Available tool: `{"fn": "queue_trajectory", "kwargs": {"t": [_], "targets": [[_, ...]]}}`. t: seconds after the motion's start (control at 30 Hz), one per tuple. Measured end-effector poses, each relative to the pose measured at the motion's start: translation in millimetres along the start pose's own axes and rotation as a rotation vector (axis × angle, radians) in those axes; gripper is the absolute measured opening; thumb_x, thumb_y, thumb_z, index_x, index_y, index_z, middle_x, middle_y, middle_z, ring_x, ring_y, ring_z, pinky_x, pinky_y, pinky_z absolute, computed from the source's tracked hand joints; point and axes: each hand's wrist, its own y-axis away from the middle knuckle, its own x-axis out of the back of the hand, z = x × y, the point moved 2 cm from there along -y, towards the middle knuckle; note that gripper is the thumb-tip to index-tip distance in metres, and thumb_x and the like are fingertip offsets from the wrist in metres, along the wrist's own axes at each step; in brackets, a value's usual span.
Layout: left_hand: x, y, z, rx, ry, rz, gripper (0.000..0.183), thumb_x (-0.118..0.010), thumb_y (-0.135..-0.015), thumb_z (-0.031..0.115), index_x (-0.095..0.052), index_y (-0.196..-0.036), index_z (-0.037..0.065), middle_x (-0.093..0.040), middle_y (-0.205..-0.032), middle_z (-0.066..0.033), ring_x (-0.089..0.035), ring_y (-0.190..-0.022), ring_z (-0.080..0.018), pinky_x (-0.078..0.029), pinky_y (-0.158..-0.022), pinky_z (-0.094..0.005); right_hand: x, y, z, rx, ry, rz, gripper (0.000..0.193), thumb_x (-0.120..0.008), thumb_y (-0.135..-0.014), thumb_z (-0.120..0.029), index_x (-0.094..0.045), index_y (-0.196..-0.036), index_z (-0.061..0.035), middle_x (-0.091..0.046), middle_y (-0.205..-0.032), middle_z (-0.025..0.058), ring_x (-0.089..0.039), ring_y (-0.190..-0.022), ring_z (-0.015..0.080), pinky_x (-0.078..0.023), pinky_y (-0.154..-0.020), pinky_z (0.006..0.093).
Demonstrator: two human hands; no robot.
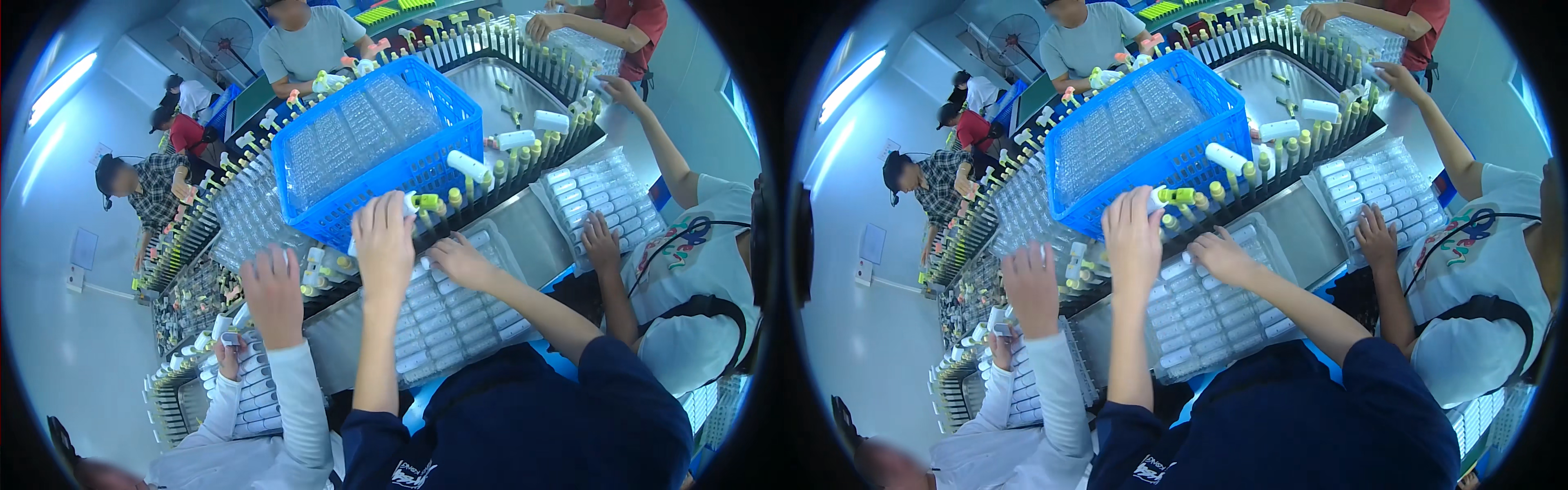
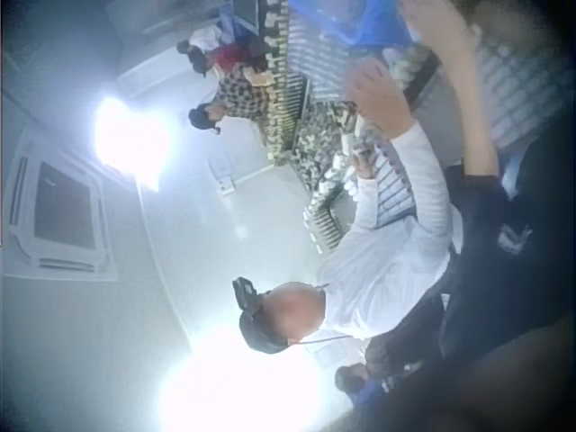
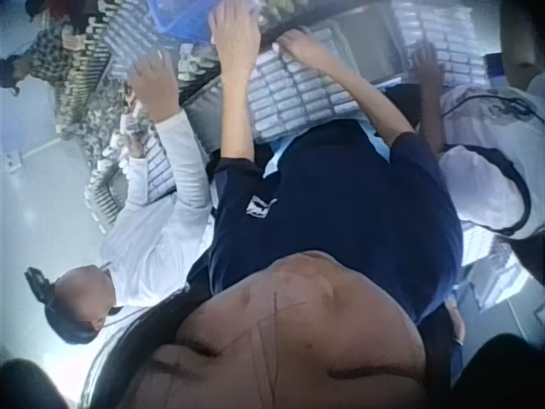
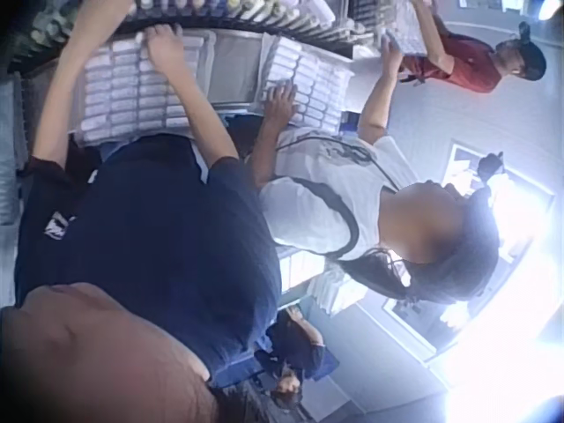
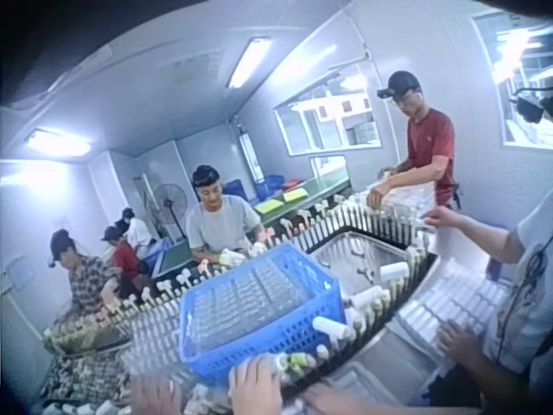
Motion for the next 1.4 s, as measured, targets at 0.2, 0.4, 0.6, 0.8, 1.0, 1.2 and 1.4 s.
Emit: {"fn": "queue_trajectory", "kwargs": {"t": [0.2, 0.4, 0.6, 0.8, 1.0, 1.2, 1.4], "targets": [[-18, 3, -51, -0.004, 0.184, -0.359, 0.037, -0.068, -0.101, 0.013, -0.066, -0.137, 0.004, -0.069, -0.132, -0.0148, -0.062, -0.126, -0.0372, -0.045, -0.112, -0.0494, 79, 28, -38, -0.309, -0.61, 0.26, 0.027, -0.056, -0.114, -0.022, -0.064, -0.131, -0.0022, -0.071, -0.114, 0.016, -0.071, -0.104, 0.0274, -0.055, -0.093, 0.0424], [-32, 55, -54, 0.171, 0.116, -0.211, 0.072, -0.091, -0.082, 0.031, -0.06, -0.144, 0.011, -0.058, -0.146, -0.0177, -0.05, -0.137, -0.0446, -0.042, -0.118, -0.0563, 81, 76, 1, -0.744, -1.276, 0.438, 0.038, -0.05, -0.119, -0.034, -0.064, -0.131, -0.0004, -0.072, -0.103, 0.0075, -0.068, -0.085, 0.0141, -0.054, -0.079, 0.0305], [-10, 85, -75, 0.259, -0.058, -0.171, 0.075, -0.091, -0.081, 0.028, -0.057, -0.147, 0.011, -0.048, -0.159, -0.0207, -0.042, -0.147, -0.0465, -0.039, -0.121, -0.0587, 123, 72, 25, -0.744, -1.18, 0.686, 0.04, -0.061, -0.115, -0.039, -0.068, -0.123, -0.0011, -0.07, -0.099, 0.0025, -0.067, -0.079, 0.0091, -0.053, -0.07, 0.0248], [12, 114, -101, 0.33, -0.15, -0.205, 0.073, -0.09, -0.083, 0.027, -0.057, -0.147, 0.013, -0.046, -0.161, -0.0193, -0.04, -0.15, -0.0451, -0.043, -0.118, -0.0592, 148, 67, 119, -0.695, -0.979, 1.073, 0.042, -0.066, -0.112, -0.036, -0.068, -0.13, 0.0022, -0.075, -0.106, 0.0106, -0.078, -0.099, 0.0165, -0.059, -0.078, 0.0291], [41, 140, -135, 0.362, -0.178, -0.16, 0.072, -0.089, -0.085, 0.025, -0.056, -0.147, 0.012, -0.046, -0.161, -0.021, -0.038, -0.151, -0.0471, -0.042, -0.119, -0.06, 231, 19, 101, -0.562, -0.101, 0.873, 0.047, -0.073, -0.106, -0.031, -0.067, -0.131, 0.0081, -0.077, -0.114, 0.0262, -0.08, -0.099, 0.0265, -0.061, -0.084, 0.0398], [43, 167, -82, 0.484, -0.385, 0.175, 0.061, -0.08, -0.091, 0.016, -0.057, -0.146, 0.003, -0.051, -0.157, -0.0241, -0.043, -0.148, -0.0478, -0.036, -0.123, -0.0573, 175, 2, 105, -0.768, -0.421, 0.821, 0.041, -0.072, -0.104, -0.027, -0.068, -0.131, 0.0043, -0.076, -0.11, 0.033, -0.077, -0.102, 0.0496, -0.059, -0.089, 0.0529], [-13, 240, 11, 0.482, 0.077, -0.107, 0.045, -0.073, -0.096, 0.008, -0.061, -0.138, -0.002, -0.064, -0.136, -0.0258, -0.059, -0.131, -0.0457, -0.046, -0.114, -0.0545, 145, -66, 54, -0.557, -0.142, 0.638, 0.032, -0.071, -0.102, -0.027, -0.068, -0.117, 0.0015, -0.076, -0.102, 0.0314, -0.074, -0.097, 0.0514, -0.058, -0.084, 0.0593]]}}
